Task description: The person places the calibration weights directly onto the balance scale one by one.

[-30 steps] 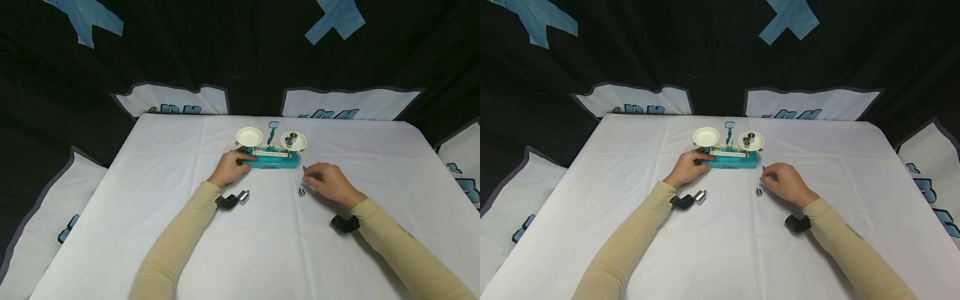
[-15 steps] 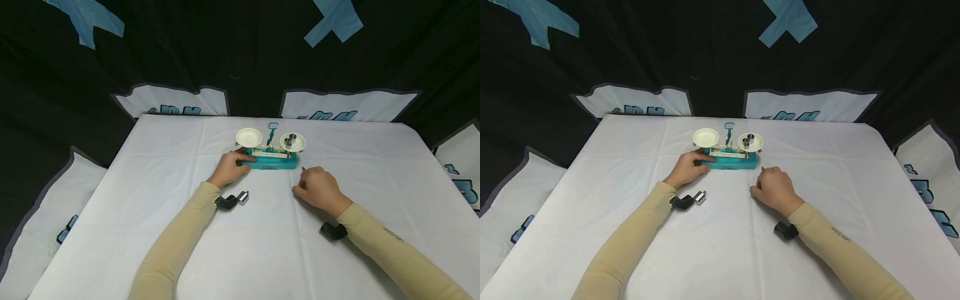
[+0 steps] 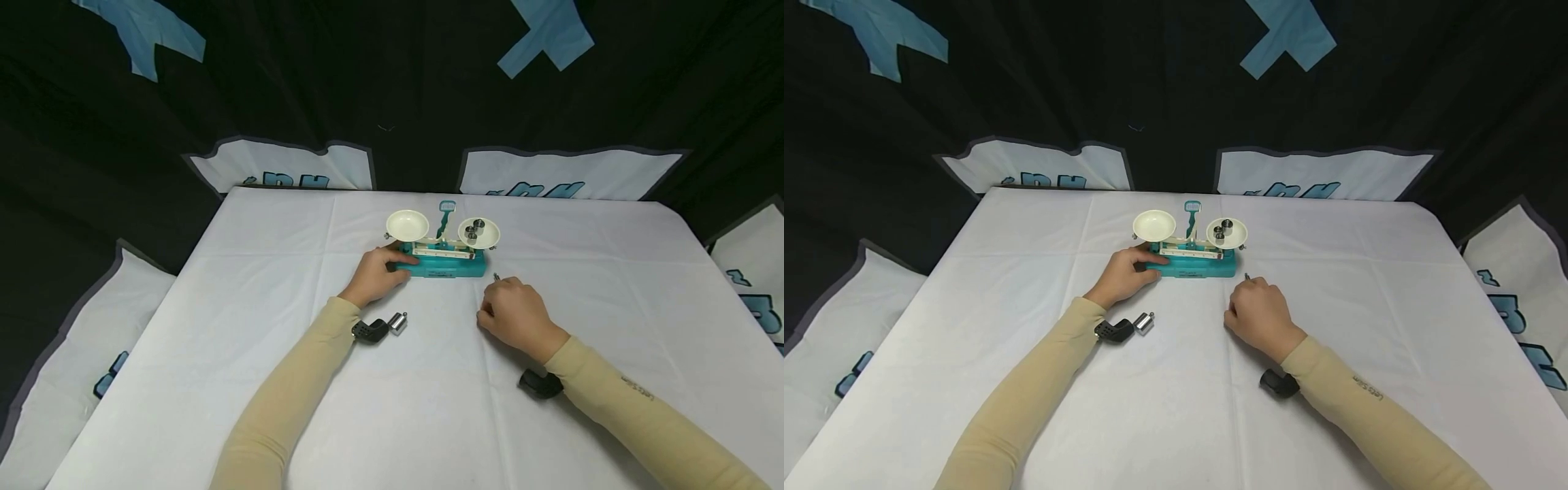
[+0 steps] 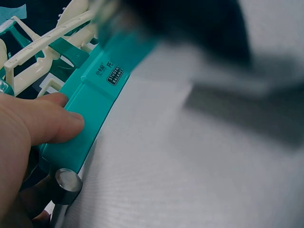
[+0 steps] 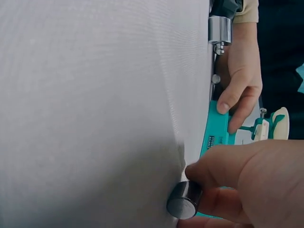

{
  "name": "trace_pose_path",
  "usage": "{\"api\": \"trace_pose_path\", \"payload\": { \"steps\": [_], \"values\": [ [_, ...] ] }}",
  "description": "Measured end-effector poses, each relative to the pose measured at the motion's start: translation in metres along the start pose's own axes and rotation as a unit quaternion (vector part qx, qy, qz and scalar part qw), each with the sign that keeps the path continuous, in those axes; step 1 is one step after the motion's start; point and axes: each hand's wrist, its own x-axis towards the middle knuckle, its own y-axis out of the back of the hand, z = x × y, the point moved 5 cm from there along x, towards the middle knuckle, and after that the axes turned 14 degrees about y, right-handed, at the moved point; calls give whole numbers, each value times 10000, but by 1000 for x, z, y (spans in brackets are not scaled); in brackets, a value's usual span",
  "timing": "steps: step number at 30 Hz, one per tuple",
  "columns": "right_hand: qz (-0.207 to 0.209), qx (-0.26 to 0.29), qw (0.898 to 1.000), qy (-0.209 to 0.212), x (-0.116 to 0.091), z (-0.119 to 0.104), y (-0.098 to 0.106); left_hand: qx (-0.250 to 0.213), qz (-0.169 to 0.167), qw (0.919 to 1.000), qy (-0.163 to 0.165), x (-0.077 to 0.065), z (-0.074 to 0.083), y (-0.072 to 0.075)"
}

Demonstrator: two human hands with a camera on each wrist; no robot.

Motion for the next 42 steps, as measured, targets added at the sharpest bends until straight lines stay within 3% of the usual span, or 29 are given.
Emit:
{"api": "trace_pose_path", "payload": {
  "steps": [16, 22, 32, 42],
  "values": [
    [171, -250, 9994, 138, -4, -7, 2, 15, 33, 10000, -14, 1, -2, -1],
    [262, -116, 9995, 115, -6, -6, 2, 26, 26, 10000, -22, 2, -2, -1],
    [387, 965, 9936, -446, -13, 8, 1, 9, 44, 10000, -6, 1, -3, 1],
    [921, 2087, 9692, -922, -21, 22, -9, 87, 26, 10000, 27, 2, -3, -1]
  ]
}}
